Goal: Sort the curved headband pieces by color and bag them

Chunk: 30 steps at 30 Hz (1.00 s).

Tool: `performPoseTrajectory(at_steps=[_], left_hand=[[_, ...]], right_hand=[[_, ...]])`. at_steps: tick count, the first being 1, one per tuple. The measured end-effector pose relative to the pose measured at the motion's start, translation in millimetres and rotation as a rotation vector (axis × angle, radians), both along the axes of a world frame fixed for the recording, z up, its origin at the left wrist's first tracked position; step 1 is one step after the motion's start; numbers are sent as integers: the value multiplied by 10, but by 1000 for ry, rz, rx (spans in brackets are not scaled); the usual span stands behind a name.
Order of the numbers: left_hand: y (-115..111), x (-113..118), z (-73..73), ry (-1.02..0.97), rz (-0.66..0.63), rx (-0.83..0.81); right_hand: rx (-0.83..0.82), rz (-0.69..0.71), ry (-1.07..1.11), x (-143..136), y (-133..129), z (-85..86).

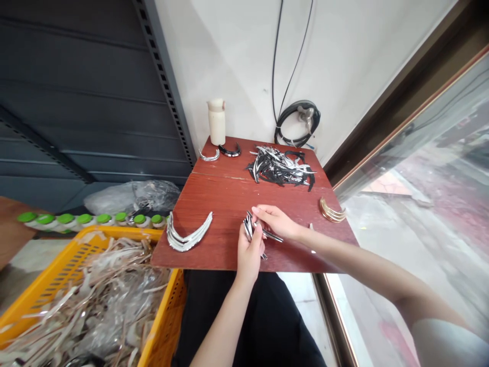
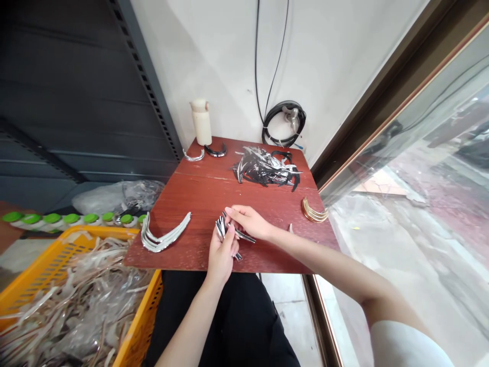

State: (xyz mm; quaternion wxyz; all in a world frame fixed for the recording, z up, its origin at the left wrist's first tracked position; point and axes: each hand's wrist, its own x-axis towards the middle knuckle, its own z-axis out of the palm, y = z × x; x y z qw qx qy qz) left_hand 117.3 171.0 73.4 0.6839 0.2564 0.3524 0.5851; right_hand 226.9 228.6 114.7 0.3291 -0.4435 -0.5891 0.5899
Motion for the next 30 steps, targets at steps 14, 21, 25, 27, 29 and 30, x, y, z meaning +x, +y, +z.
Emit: performPoseTrajectory(at_steps=[14, 21, 25, 27, 29, 30], left_hand=[[-18, -18, -5, -1, -37, -33], [-17, -10, -58, -35, -10, -48], [-13, -12, -65, -41, -24, -38], [-11, -11, -65, -39, -28, -36], [-11, -9, -66, -32, -25, -33], [-12, -7, -66, -26, -22, -33]], right_hand=[[335, -401, -1085, 560, 1441, -94], [332, -451, -1314, 611, 1150, 165], [355, -362, -1320, 785, 943, 267], [367, -330, -1285, 893, 888, 289], [368, -344, -1254, 993, 846, 293], [376, -366, -1214, 1034, 821, 290]])
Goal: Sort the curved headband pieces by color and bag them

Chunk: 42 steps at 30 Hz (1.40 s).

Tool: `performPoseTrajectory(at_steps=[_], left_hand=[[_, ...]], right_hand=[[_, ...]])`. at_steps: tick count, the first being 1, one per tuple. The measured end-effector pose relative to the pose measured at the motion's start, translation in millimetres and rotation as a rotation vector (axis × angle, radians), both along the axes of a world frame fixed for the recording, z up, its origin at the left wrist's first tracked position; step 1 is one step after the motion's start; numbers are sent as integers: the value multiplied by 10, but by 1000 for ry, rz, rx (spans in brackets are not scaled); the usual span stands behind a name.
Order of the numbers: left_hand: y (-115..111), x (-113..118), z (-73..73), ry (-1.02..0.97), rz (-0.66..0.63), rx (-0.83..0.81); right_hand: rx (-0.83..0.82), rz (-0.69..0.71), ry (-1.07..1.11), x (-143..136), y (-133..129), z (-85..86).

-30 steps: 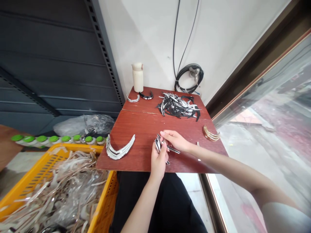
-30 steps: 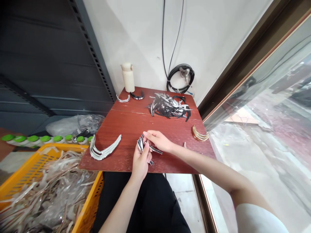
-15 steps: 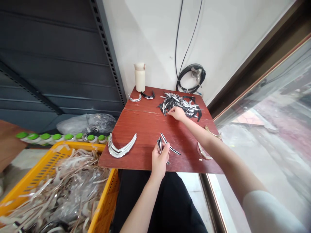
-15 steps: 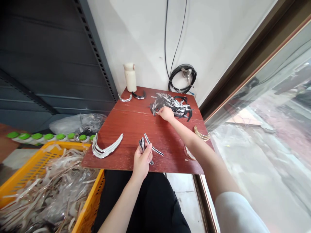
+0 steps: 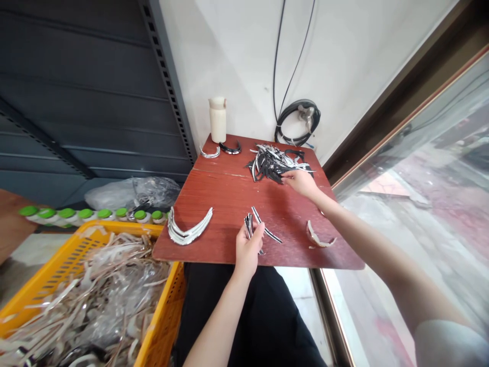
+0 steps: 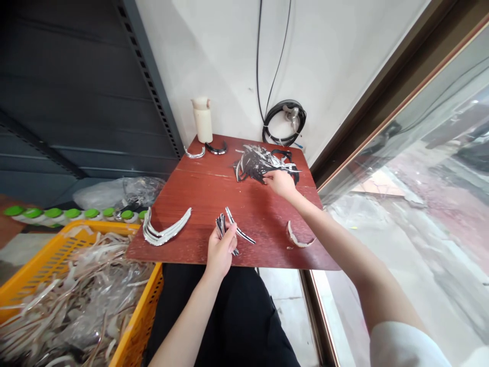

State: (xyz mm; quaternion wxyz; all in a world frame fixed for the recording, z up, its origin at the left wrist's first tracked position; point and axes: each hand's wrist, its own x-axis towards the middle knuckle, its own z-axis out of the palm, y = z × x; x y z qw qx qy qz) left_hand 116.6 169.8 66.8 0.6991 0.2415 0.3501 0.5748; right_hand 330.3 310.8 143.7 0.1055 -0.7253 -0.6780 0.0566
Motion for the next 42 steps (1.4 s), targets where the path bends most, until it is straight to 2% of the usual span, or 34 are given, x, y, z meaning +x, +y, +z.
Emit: performPoseTrajectory(at_steps=[2, 5, 7, 10, 13, 15, 20, 26, 30, 35, 42], left_hand=[[-2, 3, -2, 18, 5, -1], [-4, 2, -3, 43, 1, -7], [-6, -2, 4, 50, -5, -9], [-9, -6, 26, 48, -12, -4], [-13, -4, 42, 56, -10, 1], [-16, 0, 42, 71, -5, 3], [-26, 3, 17, 129, 5, 16], [-26, 2, 31, 128, 38, 15], [-25, 4, 70, 83, 67, 13], [-26, 3, 100, 82, 74, 11], [-29, 1, 56, 116, 55, 8]], right_hand=[[84, 49, 133, 55, -75, -5], [251, 240, 369, 47, -291, 28], [275, 371, 510, -22, -506, 93], [141, 562, 722, -199, -871, 213], [-13, 653, 857, -410, -1168, 258], [-67, 602, 945, -536, -1285, 222], [-155, 334, 1185, -688, -1349, 74], [-185, 203, 1157, -633, -1337, 35], [-260, 199, 1222, -636, -1374, 3], [-381, 120, 1302, -698, -1435, -45], [-290, 235, 1269, -682, -1365, -65]])
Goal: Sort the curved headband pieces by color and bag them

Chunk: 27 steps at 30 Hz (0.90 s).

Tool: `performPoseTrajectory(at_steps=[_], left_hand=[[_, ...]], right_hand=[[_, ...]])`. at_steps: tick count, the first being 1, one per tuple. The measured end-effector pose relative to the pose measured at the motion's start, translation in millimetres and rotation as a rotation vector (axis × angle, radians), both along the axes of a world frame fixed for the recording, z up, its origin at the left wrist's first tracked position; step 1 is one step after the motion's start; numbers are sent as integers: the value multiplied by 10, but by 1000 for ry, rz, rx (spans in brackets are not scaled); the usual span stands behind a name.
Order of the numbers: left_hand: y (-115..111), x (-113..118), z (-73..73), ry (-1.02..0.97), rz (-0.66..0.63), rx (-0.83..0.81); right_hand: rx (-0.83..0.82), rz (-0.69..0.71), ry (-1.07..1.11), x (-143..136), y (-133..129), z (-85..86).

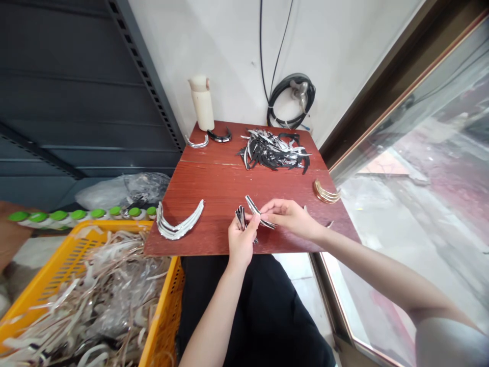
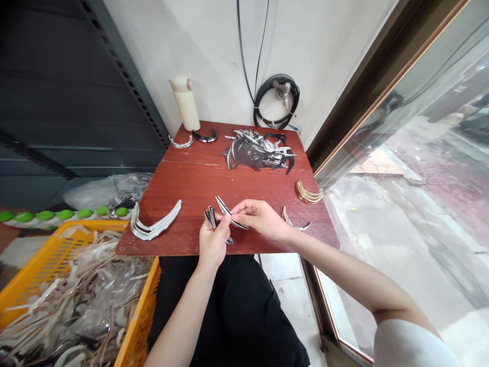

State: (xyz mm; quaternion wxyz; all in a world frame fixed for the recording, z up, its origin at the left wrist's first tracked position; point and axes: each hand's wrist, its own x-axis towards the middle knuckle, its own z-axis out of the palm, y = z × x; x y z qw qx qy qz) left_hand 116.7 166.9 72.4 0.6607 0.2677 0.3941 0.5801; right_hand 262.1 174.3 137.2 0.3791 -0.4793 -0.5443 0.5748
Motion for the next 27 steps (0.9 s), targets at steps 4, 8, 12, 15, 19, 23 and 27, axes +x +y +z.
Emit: performPoseTrajectory(at_steps=[4, 8, 12, 15, 19, 23, 27], left_hand=[[-5, 8, -23, 31, -1, 3], [-9, 22, -23, 55, 27, 1], [-2, 24, 10, 1, 36, 20], [3, 8, 48, -113, 91, 40], [0, -16, 82, -163, 188, -1], [14, -23, 104, -189, 242, -63], [44, -27, 129, -272, 231, -39]], right_hand=[[-9, 28, 38, -8, -11, -17], [-65, 46, 102, -35, -72, -37], [-69, -22, 141, -43, -75, 7], [-84, -35, 170, -108, -70, 16], [-89, 28, 187, -319, -131, -118], [45, 111, -101, -405, -65, -137], [153, 300, -395, -179, 454, 44]])
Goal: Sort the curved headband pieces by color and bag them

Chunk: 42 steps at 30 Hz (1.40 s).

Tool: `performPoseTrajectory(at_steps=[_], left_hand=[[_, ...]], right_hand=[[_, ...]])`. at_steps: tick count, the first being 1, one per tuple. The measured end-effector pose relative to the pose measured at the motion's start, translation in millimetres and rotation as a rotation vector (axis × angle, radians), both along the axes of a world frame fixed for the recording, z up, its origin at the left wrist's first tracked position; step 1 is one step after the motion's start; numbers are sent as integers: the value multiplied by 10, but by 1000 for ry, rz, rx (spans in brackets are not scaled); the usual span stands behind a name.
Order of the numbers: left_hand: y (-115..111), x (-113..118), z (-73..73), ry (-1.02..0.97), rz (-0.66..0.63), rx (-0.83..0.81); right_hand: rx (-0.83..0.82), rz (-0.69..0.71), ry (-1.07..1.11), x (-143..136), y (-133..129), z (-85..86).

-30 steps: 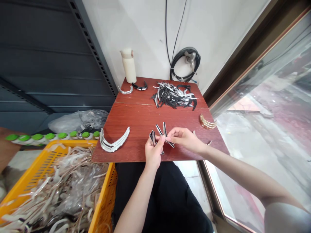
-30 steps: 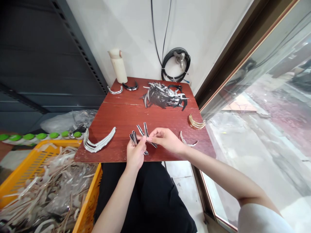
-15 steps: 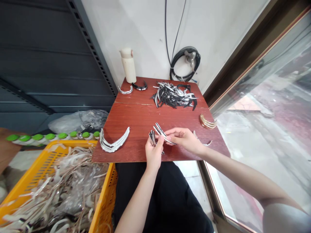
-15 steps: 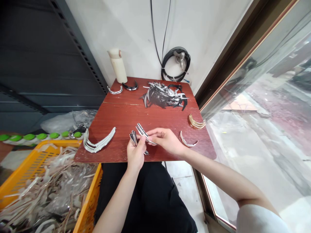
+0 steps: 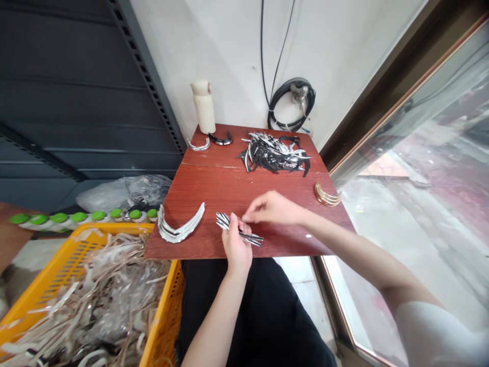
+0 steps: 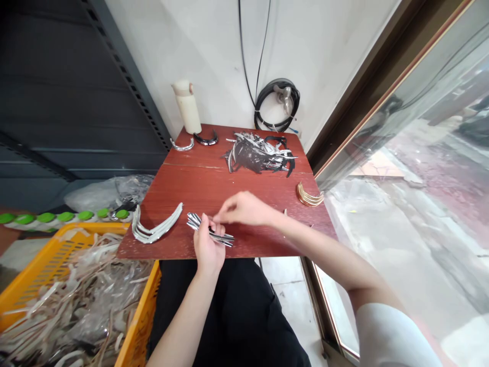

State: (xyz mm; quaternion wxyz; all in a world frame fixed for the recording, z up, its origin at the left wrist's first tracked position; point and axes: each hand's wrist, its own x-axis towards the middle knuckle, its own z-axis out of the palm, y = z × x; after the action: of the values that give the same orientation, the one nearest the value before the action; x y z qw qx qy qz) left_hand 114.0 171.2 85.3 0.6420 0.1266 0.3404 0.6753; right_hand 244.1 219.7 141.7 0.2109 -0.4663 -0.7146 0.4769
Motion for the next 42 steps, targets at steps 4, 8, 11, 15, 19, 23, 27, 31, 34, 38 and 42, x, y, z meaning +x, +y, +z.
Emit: performPoseTrajectory(at_steps=[4, 8, 11, 15, 19, 23, 27, 31, 34, 38, 42], left_hand=[[2, -18, 19, -43, -75, 43], [-17, -35, 24, -38, -152, 29], [-25, -39, 18, -38, -158, 13], [-29, -42, 13, -47, -157, 10], [-34, -51, 22, -66, -166, 2], [-34, -59, 32, -85, -168, -4], [-23, -54, 18, -88, -178, 4], [-12, -37, -9, -41, -187, 2], [-12, -23, -16, -9, -196, -13], [-12, -12, -3, -25, -180, 1], [-9, 4, -16, 16, -147, 10]], right_hand=[[272, -441, -385, 290, 794, 14], [247, -684, -656, 358, 1379, -112], [192, -745, -695, 270, 1610, -186], [154, -776, -729, 162, 1797, -200], [104, -733, -691, 186, 1893, -142], [70, -673, -599, 293, 1839, -61], [75, -639, -528, 453, 1709, 43], [128, -647, -514, 604, 1547, 139], [251, -669, -510, 624, 1330, 170], [670, -583, -551, 483, 859, 145], [777, -325, -480, 238, 280, 42]])
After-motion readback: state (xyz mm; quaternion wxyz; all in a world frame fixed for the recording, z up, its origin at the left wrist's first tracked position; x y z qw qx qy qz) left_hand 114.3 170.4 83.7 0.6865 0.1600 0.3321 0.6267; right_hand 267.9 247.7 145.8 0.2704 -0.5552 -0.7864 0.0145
